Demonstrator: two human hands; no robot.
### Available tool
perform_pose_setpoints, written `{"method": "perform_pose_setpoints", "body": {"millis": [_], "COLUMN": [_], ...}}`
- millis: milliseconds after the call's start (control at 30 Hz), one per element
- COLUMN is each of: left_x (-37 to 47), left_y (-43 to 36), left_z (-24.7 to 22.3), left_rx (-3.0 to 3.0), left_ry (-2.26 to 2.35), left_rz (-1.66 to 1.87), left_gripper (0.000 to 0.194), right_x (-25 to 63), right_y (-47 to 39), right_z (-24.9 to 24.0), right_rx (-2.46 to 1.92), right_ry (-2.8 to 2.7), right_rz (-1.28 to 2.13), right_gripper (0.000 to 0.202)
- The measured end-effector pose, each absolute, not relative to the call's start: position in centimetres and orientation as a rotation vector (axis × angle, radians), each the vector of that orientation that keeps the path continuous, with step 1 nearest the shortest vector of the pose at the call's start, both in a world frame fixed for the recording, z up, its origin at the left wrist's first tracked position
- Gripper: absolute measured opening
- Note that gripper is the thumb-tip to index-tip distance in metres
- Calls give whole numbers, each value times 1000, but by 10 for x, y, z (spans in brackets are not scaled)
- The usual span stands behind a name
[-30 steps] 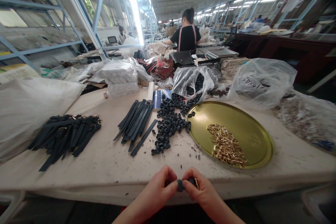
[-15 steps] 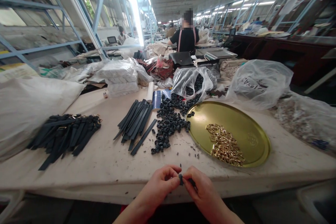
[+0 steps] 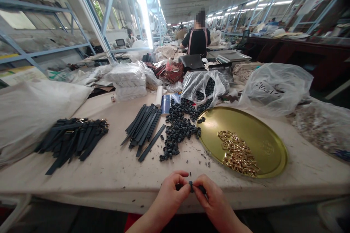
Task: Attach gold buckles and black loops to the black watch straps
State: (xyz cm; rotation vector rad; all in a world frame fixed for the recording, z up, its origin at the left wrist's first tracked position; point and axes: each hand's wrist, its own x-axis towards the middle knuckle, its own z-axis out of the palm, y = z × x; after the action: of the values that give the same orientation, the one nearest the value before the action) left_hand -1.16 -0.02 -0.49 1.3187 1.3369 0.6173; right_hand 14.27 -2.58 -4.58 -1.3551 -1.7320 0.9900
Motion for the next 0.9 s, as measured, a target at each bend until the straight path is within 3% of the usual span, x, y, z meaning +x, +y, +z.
{"method": "perform_pose_setpoints", "body": {"millis": [267,433,600,900], "left_x": [-13,-17,-21,-12], "left_y": [-8,-2,3,-6], "left_z": [1,15,14,16], "left_rx": [949,1066,1177,1001], "left_ry": [1197,1158,1179,1142], "left_rz": [657,736,601,602], "left_gripper": [23,23,24,28], "right_x": [143,136,140,135], "right_y": [-27,-32,-28,-24], "right_z": [-34,-28,-22,-26], "right_rx": [-1244,-1196,-1145,-1325], "right_ry": [-1756,-1635,-1195,-1118], "right_rz": [1145,1217,1707,1451], "right_gripper": [10,14,35,35]}}
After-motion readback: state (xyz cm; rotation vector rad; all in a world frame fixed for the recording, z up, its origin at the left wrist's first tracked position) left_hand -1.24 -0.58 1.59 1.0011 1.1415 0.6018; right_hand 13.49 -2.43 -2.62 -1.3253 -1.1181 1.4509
